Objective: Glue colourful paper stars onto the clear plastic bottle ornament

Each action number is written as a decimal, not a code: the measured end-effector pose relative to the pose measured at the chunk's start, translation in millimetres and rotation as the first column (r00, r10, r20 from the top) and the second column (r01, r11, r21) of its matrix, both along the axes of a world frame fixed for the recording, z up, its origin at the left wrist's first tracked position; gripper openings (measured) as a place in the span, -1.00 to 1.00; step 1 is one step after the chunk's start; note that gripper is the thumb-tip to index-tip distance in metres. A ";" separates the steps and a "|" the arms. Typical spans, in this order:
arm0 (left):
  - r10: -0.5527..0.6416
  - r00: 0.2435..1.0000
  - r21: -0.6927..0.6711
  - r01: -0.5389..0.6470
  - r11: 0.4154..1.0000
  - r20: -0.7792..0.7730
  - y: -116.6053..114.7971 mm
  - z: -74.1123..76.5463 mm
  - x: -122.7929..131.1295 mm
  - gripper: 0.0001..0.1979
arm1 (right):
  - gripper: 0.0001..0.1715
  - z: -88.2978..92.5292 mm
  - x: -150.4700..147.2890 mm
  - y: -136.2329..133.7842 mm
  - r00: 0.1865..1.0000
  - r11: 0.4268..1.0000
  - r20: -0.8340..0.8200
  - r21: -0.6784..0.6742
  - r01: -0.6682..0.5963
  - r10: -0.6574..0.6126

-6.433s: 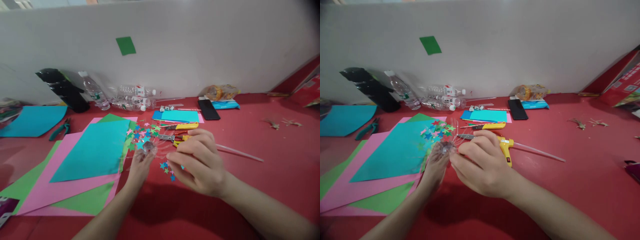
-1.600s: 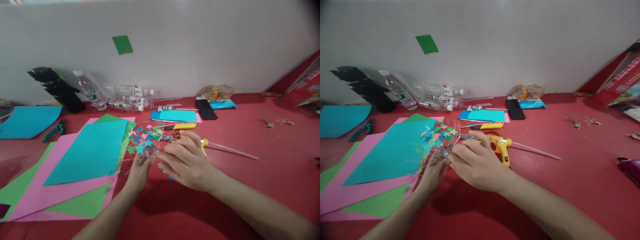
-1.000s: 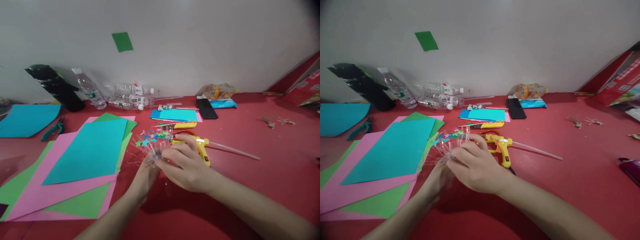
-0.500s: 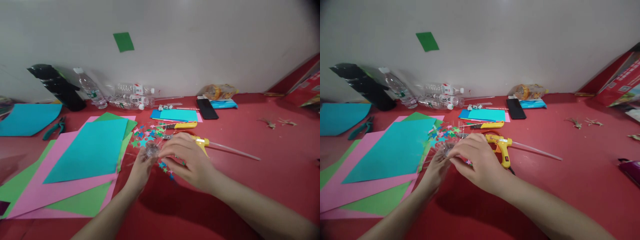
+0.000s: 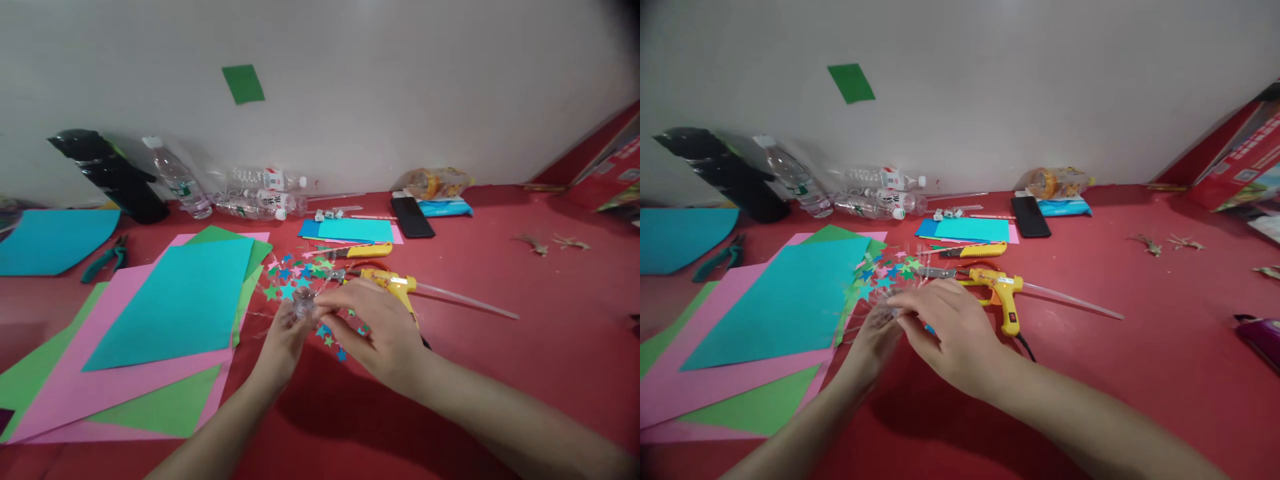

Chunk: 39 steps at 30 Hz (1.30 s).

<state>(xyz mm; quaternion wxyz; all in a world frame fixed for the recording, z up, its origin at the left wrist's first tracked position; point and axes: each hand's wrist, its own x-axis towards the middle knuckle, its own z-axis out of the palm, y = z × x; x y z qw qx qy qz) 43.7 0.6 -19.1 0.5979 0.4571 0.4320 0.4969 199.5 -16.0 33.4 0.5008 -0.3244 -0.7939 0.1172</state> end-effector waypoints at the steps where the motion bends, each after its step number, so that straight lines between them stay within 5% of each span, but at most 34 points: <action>1: -0.002 1.000 0.008 0.002 1.000 0.001 -0.2 -0.9 -0.5 -0.79 | -0.82 -0.1 0.0 0.2 1.000 1.000 0.006 -0.003 -0.004 0.004; 11: 0.050 0.996 -0.061 -0.046 0.997 0.075 -0.4 1.1 0.5 -0.79 | -0.85 -0.5 2.8 1.4 1.000 0.999 -0.009 0.041 -0.024 0.025; 21: 0.040 0.994 0.013 -0.039 0.999 -0.104 -1.8 -9.2 -7.1 -0.85 | -0.84 3.3 3.0 -2.7 1.000 0.999 0.013 0.055 -0.001 0.000; 32: 0.037 0.948 0.221 0.035 0.975 -0.315 1.9 -5.1 -17.5 -0.91 | -0.81 3.5 0.5 -3.4 1.000 1.000 -0.024 0.009 0.010 -0.010; 39: 0.159 0.796 0.439 0.144 0.887 -0.584 7.6 -22.3 -32.9 -0.84 | -0.78 3.9 3.6 -2.1 0.997 0.996 0.009 0.022 0.082 -0.082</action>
